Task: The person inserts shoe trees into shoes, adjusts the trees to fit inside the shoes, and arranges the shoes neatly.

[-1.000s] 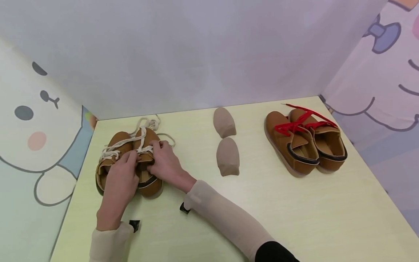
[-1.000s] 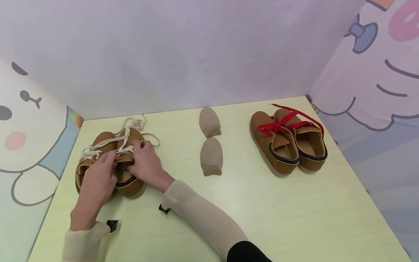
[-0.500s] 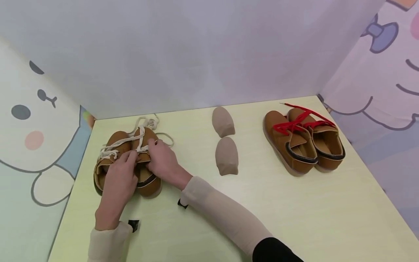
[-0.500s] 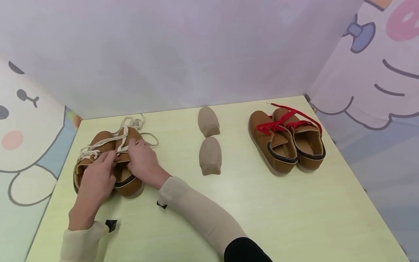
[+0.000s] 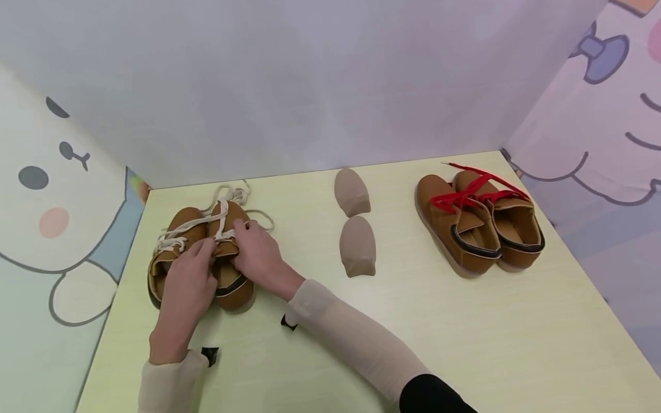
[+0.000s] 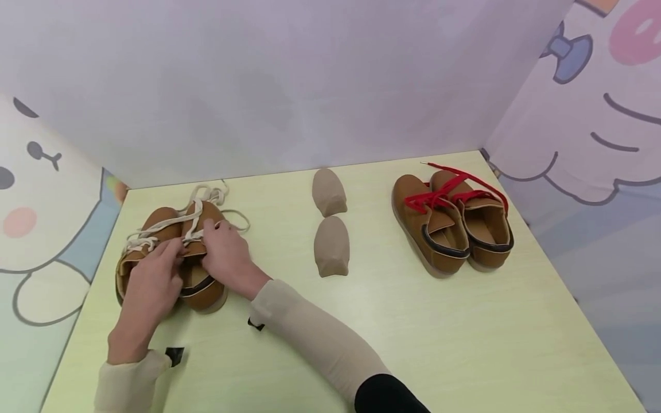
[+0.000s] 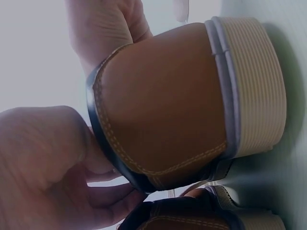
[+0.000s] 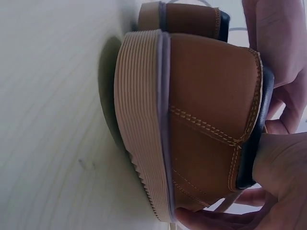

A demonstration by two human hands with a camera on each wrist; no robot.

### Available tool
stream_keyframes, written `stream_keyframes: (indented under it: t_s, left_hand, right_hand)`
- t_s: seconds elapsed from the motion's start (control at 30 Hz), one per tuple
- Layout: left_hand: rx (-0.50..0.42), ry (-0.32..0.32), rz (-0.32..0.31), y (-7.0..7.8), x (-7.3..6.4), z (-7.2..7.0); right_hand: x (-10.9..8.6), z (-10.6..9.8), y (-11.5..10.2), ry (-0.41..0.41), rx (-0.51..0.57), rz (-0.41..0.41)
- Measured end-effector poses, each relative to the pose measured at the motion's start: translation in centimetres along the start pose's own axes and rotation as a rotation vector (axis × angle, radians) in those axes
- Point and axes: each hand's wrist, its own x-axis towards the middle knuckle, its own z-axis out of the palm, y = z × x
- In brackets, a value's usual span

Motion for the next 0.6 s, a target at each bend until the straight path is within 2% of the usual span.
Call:
stream_keyframes:
  t_s: [0.23, 0.43, 0.6]
  left_hand:
    - [-0.028, -0.027, -0.035, 0.1, -0.1, -0.2]
    - [-0.046, -0.052, -0.076, 0.3, -0.2, -0.3]
    - [-0.052, -0.012, -0.037, 0.5, -0.2, 0.1]
  right_hand:
    - [-0.2, 0.1, 0.6, -0.037, 0.108, -0.003]
    - [-1.2, -0.4, 1.1, -0.047, 0.176, -0.015]
    - [-2.3, -1.1, 1.7, -0.035, 0.196, -0.032]
